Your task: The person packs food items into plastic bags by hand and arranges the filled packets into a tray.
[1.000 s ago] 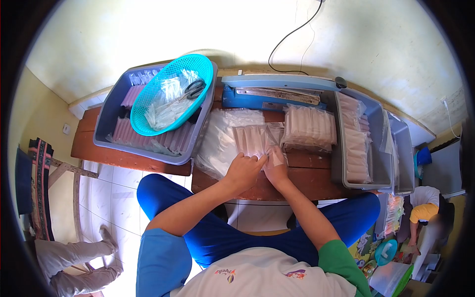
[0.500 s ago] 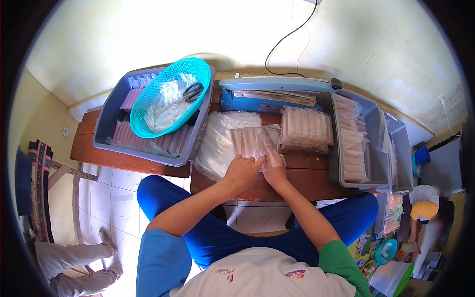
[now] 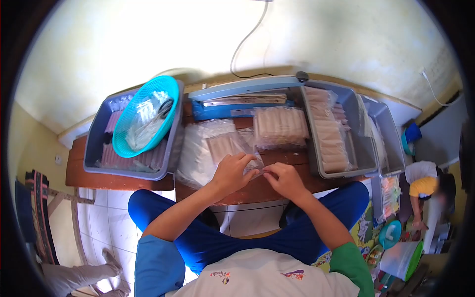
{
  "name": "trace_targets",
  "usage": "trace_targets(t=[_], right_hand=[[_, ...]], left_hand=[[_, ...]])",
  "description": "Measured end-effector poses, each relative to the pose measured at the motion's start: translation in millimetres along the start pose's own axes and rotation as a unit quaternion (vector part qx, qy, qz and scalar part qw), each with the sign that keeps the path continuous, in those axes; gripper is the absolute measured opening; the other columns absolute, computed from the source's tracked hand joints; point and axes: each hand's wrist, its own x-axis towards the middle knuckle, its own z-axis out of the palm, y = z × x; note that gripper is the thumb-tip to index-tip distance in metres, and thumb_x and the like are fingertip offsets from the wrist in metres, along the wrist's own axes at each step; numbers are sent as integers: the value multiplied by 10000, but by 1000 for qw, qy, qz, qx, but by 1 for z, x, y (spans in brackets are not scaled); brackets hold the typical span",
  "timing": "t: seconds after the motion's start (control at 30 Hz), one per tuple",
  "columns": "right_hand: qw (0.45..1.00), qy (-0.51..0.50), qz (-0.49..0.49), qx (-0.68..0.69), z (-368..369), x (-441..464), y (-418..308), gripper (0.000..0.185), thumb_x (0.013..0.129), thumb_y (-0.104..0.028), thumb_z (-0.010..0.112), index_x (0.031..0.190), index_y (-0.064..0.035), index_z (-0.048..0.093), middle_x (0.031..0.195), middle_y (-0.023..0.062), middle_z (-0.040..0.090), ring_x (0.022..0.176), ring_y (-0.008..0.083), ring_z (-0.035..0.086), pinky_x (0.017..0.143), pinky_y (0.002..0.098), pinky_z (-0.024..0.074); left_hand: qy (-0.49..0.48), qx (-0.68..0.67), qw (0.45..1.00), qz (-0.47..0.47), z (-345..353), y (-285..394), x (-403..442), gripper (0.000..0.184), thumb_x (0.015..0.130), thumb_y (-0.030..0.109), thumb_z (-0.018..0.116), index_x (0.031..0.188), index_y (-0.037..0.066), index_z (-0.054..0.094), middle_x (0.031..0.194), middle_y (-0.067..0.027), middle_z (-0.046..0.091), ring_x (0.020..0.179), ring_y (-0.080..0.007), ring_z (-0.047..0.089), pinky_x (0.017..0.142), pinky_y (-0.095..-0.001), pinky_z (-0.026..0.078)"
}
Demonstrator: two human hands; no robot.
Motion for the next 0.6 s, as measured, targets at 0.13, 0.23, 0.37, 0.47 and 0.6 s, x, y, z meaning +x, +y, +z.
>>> trace_targets(t=[0.13, 0.23, 0.37, 0.47, 0.6], right_hand=[[998, 62, 0, -17, -61, -7, 9, 87, 821, -104, 686, 880, -40, 685, 811, 132, 660, 736, 328, 649, 661, 401, 519], [993, 114, 40, -17, -105, -15, 26, 76, 811, -83, 692, 869, -36, 687, 796, 125, 664, 676, 288, 642, 622, 364, 512], [979, 164, 96, -74, -166, -29, 74, 89, 800, -59, 681, 878, -19, 699, 805, 138, 677, 684, 274, 655, 630, 340, 513], [963, 172, 169, -119, -202, -42, 123, 119, 793, -32, 650, 895, -10, 705, 811, 161, 687, 727, 303, 669, 681, 356, 523], [936, 111, 290, -168, -220, -50, 162, 209, 782, 23, 581, 926, -21, 724, 849, 195, 697, 826, 348, 682, 784, 400, 529]], left_hand=[[13, -99, 995, 18, 9, 26, 30, 276, 817, 181, 731, 1055, 65, 652, 887, -109, 638, 803, -285, 630, 720, -384, 489], [17, -121, 990, 64, 23, 49, 59, 261, 815, 147, 728, 1046, 51, 655, 904, -123, 641, 828, -287, 636, 749, -372, 501], [-9, -166, 981, 103, 56, 81, 105, 240, 821, 134, 714, 1034, 39, 658, 926, -136, 645, 869, -297, 640, 774, -377, 508], [-31, -178, 974, 136, 81, 104, 138, 234, 819, 126, 705, 1025, 26, 658, 951, -150, 651, 934, -319, 636, 828, -399, 502], [-52, -164, 971, 167, 118, 128, 180, 246, 814, 134, 694, 1032, 23, 664, 1013, -164, 664, 1004, -356, 614, 894, -432, 477]])
